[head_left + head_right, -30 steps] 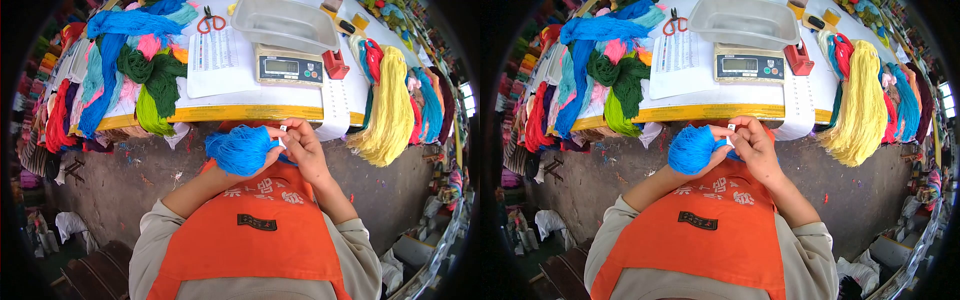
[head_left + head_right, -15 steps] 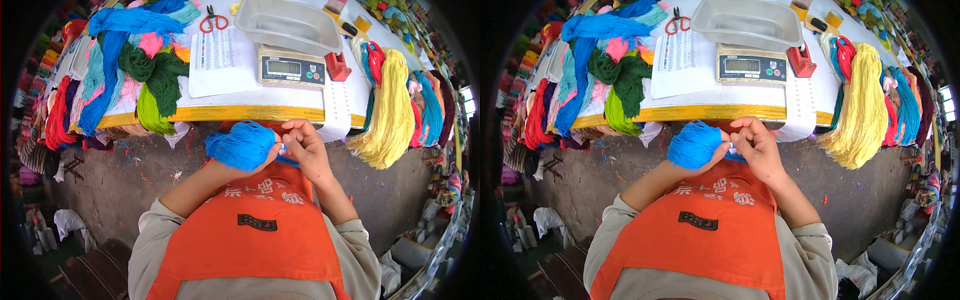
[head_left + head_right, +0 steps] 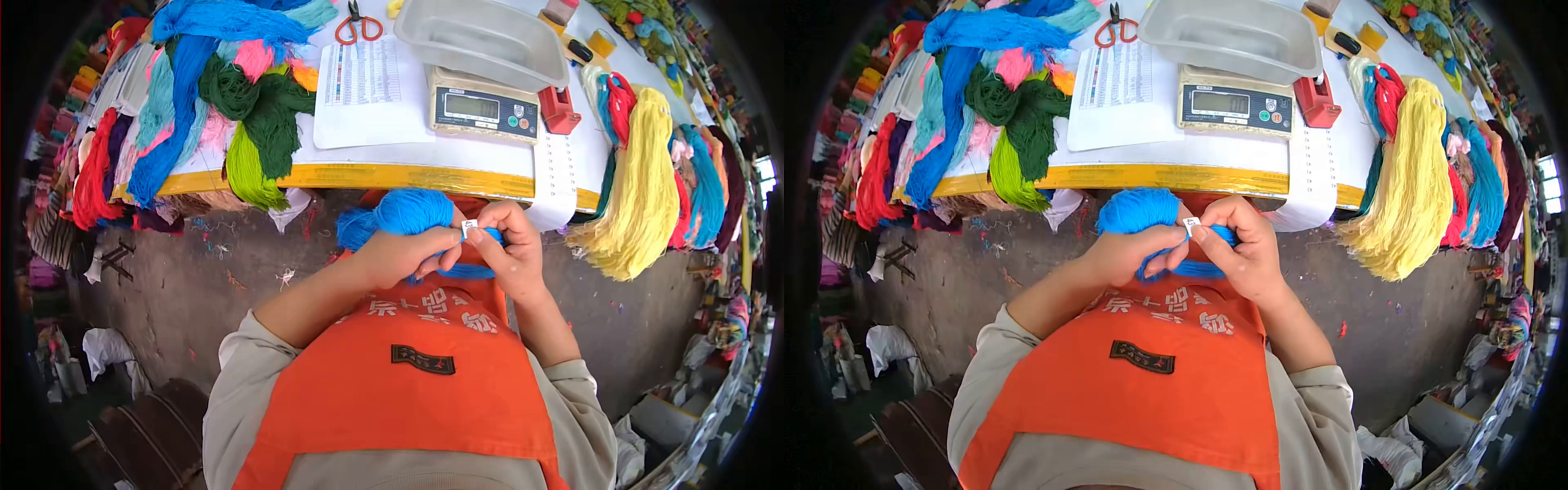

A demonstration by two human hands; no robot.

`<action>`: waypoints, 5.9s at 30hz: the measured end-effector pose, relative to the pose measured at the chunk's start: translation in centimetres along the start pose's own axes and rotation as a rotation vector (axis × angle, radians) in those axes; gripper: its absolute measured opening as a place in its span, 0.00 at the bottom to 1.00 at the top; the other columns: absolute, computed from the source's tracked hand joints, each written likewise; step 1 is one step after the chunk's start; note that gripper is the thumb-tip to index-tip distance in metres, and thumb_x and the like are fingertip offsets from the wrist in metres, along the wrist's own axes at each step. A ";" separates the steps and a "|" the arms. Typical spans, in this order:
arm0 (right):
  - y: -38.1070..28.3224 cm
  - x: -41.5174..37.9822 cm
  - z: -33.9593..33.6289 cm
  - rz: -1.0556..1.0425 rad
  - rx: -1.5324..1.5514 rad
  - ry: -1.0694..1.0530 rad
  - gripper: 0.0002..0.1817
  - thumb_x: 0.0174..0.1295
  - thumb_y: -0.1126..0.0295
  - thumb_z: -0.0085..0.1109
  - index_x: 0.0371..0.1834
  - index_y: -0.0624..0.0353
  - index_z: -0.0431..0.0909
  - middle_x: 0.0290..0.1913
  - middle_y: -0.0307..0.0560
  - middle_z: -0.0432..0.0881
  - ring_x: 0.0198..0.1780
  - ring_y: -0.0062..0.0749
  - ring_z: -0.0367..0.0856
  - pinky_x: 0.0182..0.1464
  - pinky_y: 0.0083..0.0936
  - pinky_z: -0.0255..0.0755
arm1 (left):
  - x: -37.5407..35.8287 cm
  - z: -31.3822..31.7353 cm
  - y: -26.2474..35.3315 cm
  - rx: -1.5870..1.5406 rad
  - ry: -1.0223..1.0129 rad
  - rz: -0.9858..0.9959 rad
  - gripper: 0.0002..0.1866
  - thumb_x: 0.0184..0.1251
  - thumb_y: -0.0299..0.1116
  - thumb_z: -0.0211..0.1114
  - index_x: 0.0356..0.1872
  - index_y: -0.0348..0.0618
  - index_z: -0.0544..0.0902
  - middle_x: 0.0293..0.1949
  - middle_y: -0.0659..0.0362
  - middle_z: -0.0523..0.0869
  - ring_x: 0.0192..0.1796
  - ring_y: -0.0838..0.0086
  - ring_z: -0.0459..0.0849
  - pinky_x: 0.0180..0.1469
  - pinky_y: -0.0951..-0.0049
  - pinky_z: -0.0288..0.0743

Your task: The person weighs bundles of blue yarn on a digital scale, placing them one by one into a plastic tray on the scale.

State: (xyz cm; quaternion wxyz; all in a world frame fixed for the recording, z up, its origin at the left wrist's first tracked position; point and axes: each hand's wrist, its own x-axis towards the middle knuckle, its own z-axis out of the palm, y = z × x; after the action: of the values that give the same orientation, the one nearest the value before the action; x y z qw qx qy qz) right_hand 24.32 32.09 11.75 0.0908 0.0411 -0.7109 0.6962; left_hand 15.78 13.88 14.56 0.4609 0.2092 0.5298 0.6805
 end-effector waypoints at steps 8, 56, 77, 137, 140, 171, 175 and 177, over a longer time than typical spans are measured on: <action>0.3 0.2 1.0 -0.004 0.051 0.072 0.13 0.65 0.83 0.59 0.50 0.59 0.70 0.31 0.33 0.76 0.31 0.09 0.69 0.35 0.12 0.62 | 0.9 -0.1 -1.5 0.301 0.174 0.374 0.11 0.74 0.35 0.60 0.37 0.38 0.81 0.28 0.62 0.85 0.35 0.79 0.82 0.40 0.76 0.76; -7.0 5.9 5.5 0.079 0.296 -0.167 0.10 0.67 0.78 0.61 0.49 0.61 0.75 0.36 0.33 0.76 0.33 0.15 0.73 0.39 0.14 0.68 | -1.5 -3.1 6.9 0.353 0.003 0.674 0.45 0.69 0.67 0.51 0.67 0.32 0.71 0.72 0.43 0.67 0.69 0.60 0.71 0.70 0.59 0.64; -6.1 4.6 3.9 0.173 0.465 -0.025 0.05 0.70 0.72 0.50 0.45 0.58 0.72 0.36 0.38 0.79 0.22 0.14 0.63 0.25 0.14 0.58 | -2.1 -2.2 3.5 -0.004 0.264 0.504 0.08 0.66 0.29 0.65 0.42 0.36 0.83 0.36 0.59 0.86 0.38 0.79 0.81 0.40 0.77 0.76; 13.6 -3.8 2.3 0.355 -0.431 -0.106 0.20 0.63 0.55 0.65 0.45 0.62 0.82 0.33 0.51 0.84 0.35 0.39 0.83 0.39 0.36 0.74 | -5.5 -9.6 -8.5 -0.015 0.543 0.091 0.08 0.71 0.34 0.63 0.38 0.41 0.84 0.23 0.65 0.79 0.22 0.85 0.70 0.22 0.83 0.59; 15.6 -2.6 3.9 0.429 -0.716 -0.270 0.22 0.63 0.52 0.64 0.40 0.64 0.80 0.34 0.60 0.83 0.39 0.54 0.83 0.41 0.42 0.75 | -4.0 -10.0 -10.9 0.150 0.492 0.117 0.08 0.70 0.34 0.65 0.35 0.41 0.85 0.23 0.66 0.79 0.23 0.84 0.72 0.24 0.81 0.65; 10.7 -0.6 3.8 0.535 0.168 -0.196 0.08 0.73 0.65 0.56 0.44 0.57 0.79 0.36 0.28 0.78 0.38 0.16 0.71 0.41 0.21 0.70 | -3.2 -9.1 -13.7 0.362 0.496 0.178 0.13 0.64 0.34 0.71 0.43 0.37 0.82 0.42 0.55 0.85 0.47 0.66 0.84 0.53 0.62 0.76; 10.3 -1.3 3.8 0.517 0.095 -0.289 0.10 0.72 0.62 0.58 0.43 0.57 0.78 0.37 0.30 0.78 0.39 0.16 0.72 0.44 0.21 0.69 | -3.0 -10.0 -13.0 0.563 0.601 0.371 0.10 0.65 0.32 0.69 0.42 0.37 0.83 0.42 0.53 0.85 0.47 0.63 0.84 0.53 0.63 0.76; 9.9 -2.7 3.1 0.526 0.486 -0.226 0.14 0.69 0.60 0.61 0.48 0.58 0.78 0.40 0.36 0.81 0.43 0.22 0.78 0.48 0.25 0.72 | -3.5 -11.8 -12.3 0.791 0.711 0.407 0.09 0.66 0.32 0.67 0.42 0.37 0.83 0.41 0.50 0.86 0.45 0.61 0.85 0.50 0.63 0.76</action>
State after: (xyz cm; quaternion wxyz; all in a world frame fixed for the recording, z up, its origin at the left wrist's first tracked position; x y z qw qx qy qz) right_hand 24.89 29.08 1.53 -0.1823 -0.0459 -0.5168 0.8352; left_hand 13.39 4.84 -0.10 0.0004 0.2217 0.8161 0.5338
